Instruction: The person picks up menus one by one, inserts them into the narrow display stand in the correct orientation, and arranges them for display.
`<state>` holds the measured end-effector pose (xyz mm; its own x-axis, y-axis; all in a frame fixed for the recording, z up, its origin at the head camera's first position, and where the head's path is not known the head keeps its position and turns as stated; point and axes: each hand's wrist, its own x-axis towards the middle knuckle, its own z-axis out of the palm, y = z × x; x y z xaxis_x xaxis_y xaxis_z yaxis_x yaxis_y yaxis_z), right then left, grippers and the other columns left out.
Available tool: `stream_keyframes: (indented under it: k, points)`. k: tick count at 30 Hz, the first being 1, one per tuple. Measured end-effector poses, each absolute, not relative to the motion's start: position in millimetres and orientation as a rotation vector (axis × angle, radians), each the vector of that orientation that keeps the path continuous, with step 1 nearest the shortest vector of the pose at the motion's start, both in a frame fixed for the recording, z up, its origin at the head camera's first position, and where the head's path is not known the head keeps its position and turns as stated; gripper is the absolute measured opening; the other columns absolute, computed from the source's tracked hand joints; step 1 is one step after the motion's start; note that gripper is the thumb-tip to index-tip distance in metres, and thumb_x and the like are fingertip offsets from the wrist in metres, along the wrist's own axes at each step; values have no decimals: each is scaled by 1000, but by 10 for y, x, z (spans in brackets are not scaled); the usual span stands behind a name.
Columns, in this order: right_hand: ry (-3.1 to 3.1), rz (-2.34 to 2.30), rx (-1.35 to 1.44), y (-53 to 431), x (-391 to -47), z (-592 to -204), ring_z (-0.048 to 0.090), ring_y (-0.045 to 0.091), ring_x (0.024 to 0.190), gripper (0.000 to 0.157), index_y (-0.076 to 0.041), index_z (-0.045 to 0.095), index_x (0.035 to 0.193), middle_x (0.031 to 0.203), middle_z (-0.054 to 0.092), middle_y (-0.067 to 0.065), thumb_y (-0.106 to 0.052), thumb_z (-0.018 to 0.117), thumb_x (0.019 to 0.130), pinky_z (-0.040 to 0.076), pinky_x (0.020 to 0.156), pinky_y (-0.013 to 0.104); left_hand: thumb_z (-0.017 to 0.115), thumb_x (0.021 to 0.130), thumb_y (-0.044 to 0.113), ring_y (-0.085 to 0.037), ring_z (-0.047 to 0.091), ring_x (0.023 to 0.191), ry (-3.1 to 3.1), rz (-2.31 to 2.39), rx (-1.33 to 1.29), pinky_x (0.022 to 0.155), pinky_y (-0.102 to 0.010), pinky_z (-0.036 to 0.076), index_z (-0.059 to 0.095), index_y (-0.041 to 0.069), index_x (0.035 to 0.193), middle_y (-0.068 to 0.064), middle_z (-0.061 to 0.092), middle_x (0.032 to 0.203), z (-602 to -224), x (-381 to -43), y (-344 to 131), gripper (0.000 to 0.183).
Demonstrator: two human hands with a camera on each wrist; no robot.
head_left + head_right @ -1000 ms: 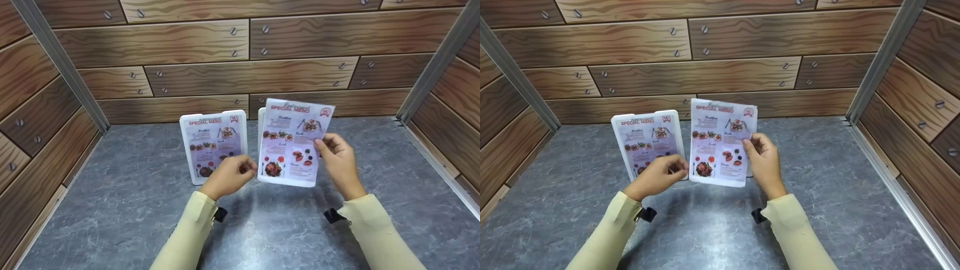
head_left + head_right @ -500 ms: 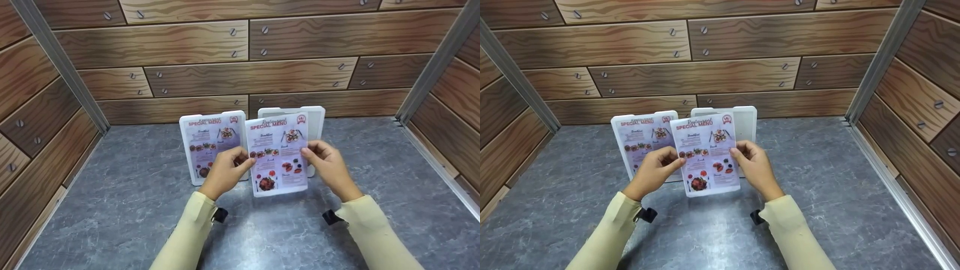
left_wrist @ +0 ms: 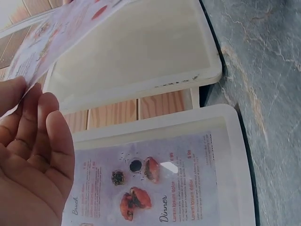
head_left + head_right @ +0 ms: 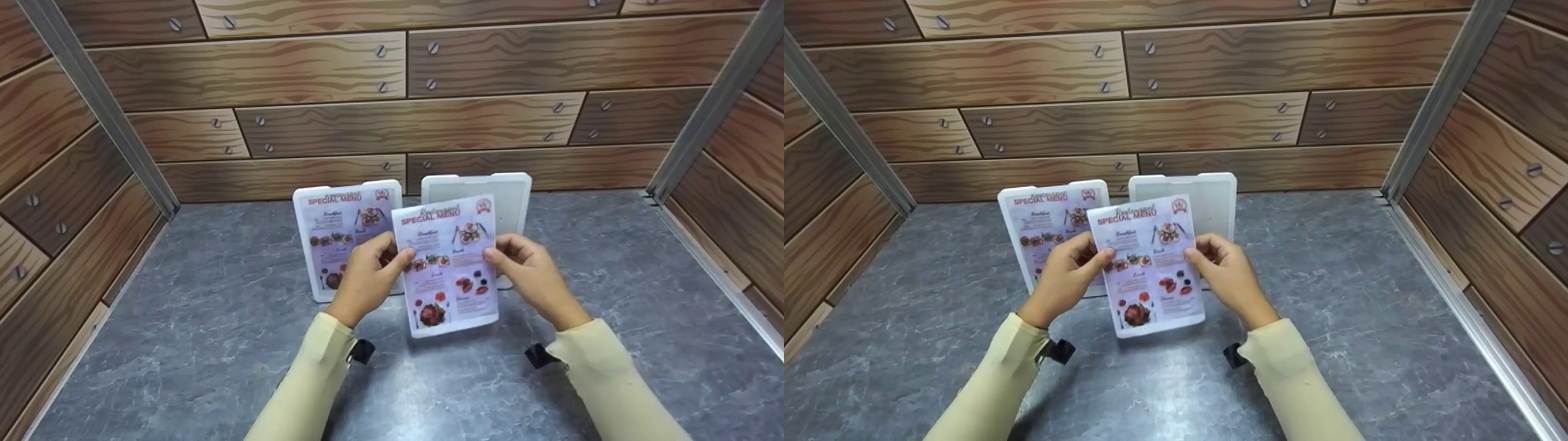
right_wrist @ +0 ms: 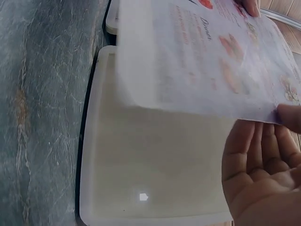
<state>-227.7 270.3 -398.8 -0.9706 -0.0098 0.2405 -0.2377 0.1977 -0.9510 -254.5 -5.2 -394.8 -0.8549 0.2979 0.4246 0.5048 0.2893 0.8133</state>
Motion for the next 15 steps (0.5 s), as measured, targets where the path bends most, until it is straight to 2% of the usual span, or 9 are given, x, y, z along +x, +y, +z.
stream_keyframes:
  k: [5, 9, 15]
  points:
    - [-2314, 1850, 285, 2695, -2280, -3984, 67, 14, 84, 20, 11, 64, 106, 95, 70, 10, -7, 67, 100, 58, 77, 26, 68, 102, 27, -11, 55, 66, -2371, -1595, -753, 61, -25, 45, 67, 13, 90, 4, 65, 78, -3940, -2533, -46, 18]
    - [-2252, 1848, 245, 2688, -2270, -3970, 69, 15, 83, 18, 12, 65, 105, 95, 72, 9, -6, 65, 101, 59, 74, 28, 69, 101, 28, -11, 56, 67, -2427, -1586, -797, 61, -25, 47, 68, 14, 90, 5, 64, 78, -3950, -2523, -45, 18]
    - [-2150, 1849, 171, 2675, -2264, -3943, 67, 14, 80, 16, 12, 64, 105, 92, 71, 4, -4, 64, 101, 59, 69, 27, 69, 101, 30, -8, 50, 62, -2514, -1556, -872, 58, -25, 43, 63, 15, 81, 6, 58, 71, -3966, -2523, -36, 25]
